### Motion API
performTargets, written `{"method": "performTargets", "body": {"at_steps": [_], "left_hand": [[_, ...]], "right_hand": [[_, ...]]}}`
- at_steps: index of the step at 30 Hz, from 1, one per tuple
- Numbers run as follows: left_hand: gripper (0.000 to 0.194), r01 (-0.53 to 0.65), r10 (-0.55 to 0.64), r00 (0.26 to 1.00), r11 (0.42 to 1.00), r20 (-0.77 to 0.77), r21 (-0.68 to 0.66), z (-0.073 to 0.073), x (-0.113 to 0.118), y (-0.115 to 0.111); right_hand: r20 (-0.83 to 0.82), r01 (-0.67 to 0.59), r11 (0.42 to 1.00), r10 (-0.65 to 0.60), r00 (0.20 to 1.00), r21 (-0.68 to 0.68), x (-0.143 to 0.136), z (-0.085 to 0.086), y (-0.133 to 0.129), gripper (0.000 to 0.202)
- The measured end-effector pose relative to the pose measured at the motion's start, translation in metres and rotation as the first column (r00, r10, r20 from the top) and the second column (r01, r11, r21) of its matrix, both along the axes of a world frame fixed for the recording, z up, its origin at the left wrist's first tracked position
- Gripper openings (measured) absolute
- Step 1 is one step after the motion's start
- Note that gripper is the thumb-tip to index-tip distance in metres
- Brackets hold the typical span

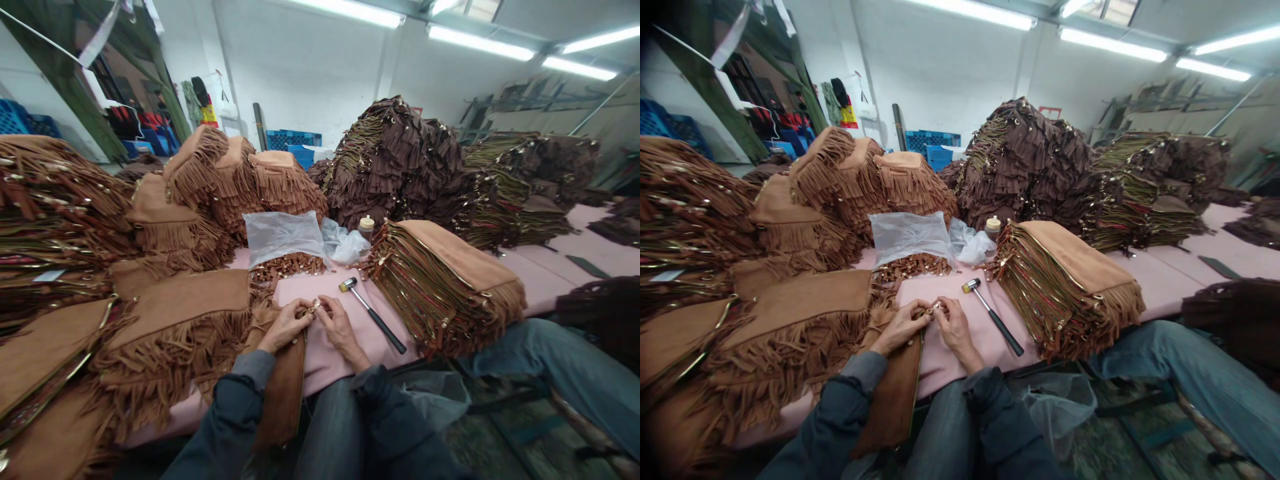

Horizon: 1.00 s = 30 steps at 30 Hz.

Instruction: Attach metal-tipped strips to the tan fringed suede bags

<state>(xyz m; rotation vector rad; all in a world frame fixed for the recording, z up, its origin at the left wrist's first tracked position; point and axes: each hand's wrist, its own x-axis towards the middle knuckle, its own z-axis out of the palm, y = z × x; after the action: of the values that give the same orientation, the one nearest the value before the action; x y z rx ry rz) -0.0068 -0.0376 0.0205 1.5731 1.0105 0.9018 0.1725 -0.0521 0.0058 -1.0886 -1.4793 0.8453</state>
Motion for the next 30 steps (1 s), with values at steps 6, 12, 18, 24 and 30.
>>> {"method": "performTargets", "body": {"at_steps": [6, 12, 18, 24, 30], "left_hand": [[0.017, -0.046, 0.105, 0.964, 0.971, -0.245, 0.237, 0.001, 0.009, 0.003], [0.013, -0.151, 0.429, 0.803, 0.817, -0.413, 0.556, -0.011, 0.016, -0.004], [0.013, -0.16, 0.417, 0.853, 0.783, -0.315, 0.601, -0.008, 0.013, -0.01], [0.011, -0.159, 0.41, 0.848, 0.801, -0.335, 0.577, -0.009, 0.013, -0.006], [0.011, -0.123, 0.388, 0.827, 0.831, -0.406, 0.542, -0.016, 0.015, 0.002]], "right_hand": [[0.098, 0.014, 0.993, -0.003, 0.995, -0.121, -0.004, -0.002, 0.021, 0.016], [0.314, -0.008, 0.992, 0.047, 0.948, -0.124, 0.01, -0.001, 0.028, 0.022], [0.193, -0.398, 0.905, 0.422, 0.886, -0.151, 0.011, 0.011, 0.063, 0.036], [0.034, -0.07, 0.992, 0.074, 0.997, -0.104, 0.002, 0.012, 0.093, 0.045], [0.438, 0.346, 0.928, -0.371, 0.819, 0.139, 0.069, -0.002, 0.034, 0.031]]}}
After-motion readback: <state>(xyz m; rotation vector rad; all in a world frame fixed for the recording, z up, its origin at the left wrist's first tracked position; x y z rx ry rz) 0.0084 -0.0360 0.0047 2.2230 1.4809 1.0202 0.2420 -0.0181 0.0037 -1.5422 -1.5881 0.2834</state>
